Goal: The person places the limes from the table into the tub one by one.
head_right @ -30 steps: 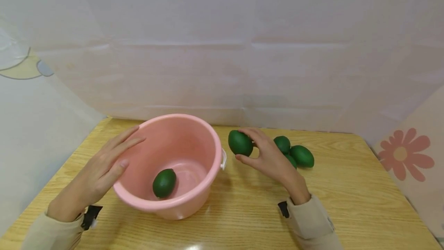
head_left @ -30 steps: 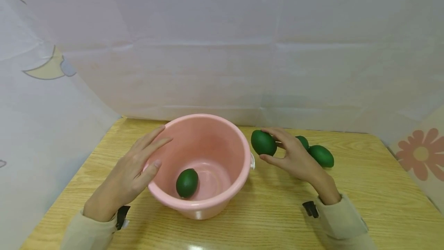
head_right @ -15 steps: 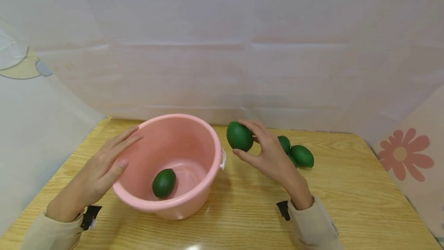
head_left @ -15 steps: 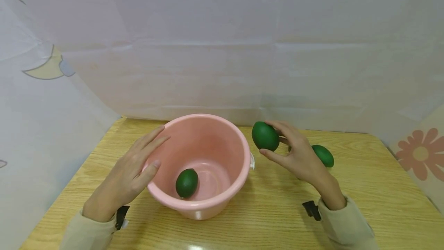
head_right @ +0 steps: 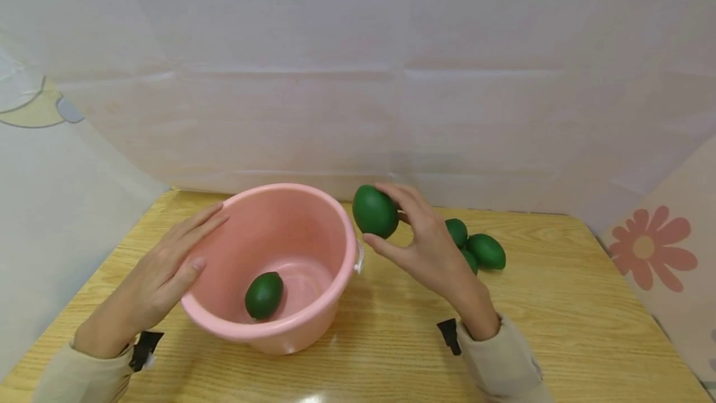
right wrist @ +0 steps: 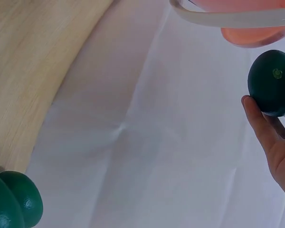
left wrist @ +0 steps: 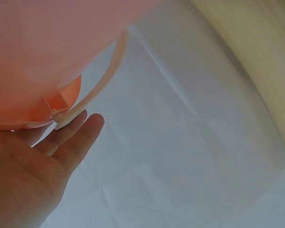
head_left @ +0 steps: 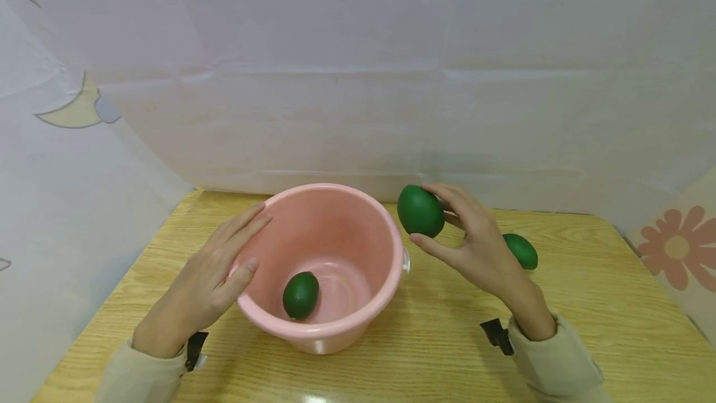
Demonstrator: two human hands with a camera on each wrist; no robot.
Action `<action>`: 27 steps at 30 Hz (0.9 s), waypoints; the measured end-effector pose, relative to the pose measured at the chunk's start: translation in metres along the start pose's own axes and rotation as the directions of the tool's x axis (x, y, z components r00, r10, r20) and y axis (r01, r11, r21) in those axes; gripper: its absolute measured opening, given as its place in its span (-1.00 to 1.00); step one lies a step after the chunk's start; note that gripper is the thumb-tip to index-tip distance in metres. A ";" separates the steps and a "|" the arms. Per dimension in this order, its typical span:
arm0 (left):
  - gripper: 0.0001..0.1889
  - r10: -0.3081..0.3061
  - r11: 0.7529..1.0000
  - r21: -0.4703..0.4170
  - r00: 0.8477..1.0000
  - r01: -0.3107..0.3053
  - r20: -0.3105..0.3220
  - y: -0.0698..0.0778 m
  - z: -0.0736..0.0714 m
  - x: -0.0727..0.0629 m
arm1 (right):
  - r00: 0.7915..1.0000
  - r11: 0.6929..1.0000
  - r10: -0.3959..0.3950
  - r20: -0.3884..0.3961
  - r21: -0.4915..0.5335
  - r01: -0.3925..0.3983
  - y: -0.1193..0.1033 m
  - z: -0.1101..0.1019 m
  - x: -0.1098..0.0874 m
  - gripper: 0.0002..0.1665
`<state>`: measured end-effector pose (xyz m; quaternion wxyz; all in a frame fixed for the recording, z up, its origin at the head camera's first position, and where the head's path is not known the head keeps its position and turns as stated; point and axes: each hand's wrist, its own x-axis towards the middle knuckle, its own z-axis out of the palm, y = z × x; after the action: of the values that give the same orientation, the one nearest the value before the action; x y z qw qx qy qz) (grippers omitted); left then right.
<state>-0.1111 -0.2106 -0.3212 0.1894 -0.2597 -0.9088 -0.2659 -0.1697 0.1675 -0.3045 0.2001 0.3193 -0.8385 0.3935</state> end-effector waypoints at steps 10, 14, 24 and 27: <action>-0.37 -0.002 1.000 -0.007 1.000 0.002 -0.001 -0.001 0.000 0.000 | 0.998 0.997 -0.049 -0.043 0.055 0.052 -0.013 0.003 0.007 -0.05; -0.37 -0.007 1.000 -0.008 1.000 0.007 0.004 -0.001 0.000 0.000 | 0.997 0.996 -0.069 -0.036 0.062 0.071 -0.016 0.006 0.011 -0.05; -0.35 -0.021 1.000 0.000 1.000 0.021 0.018 -0.002 0.000 0.000 | 0.992 0.986 -0.122 -0.022 0.111 0.123 -0.023 0.017 0.019 -0.09; -0.34 -0.029 1.000 0.004 0.999 0.029 0.025 -0.003 0.000 0.000 | 0.992 0.985 -0.125 -0.002 0.120 0.125 -0.025 0.020 0.021 -0.10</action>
<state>-0.1129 -0.2127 -0.3225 0.1745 -0.2494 -0.9152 -0.2639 -0.1696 0.1320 -0.2908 0.2024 0.3838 -0.7922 0.4291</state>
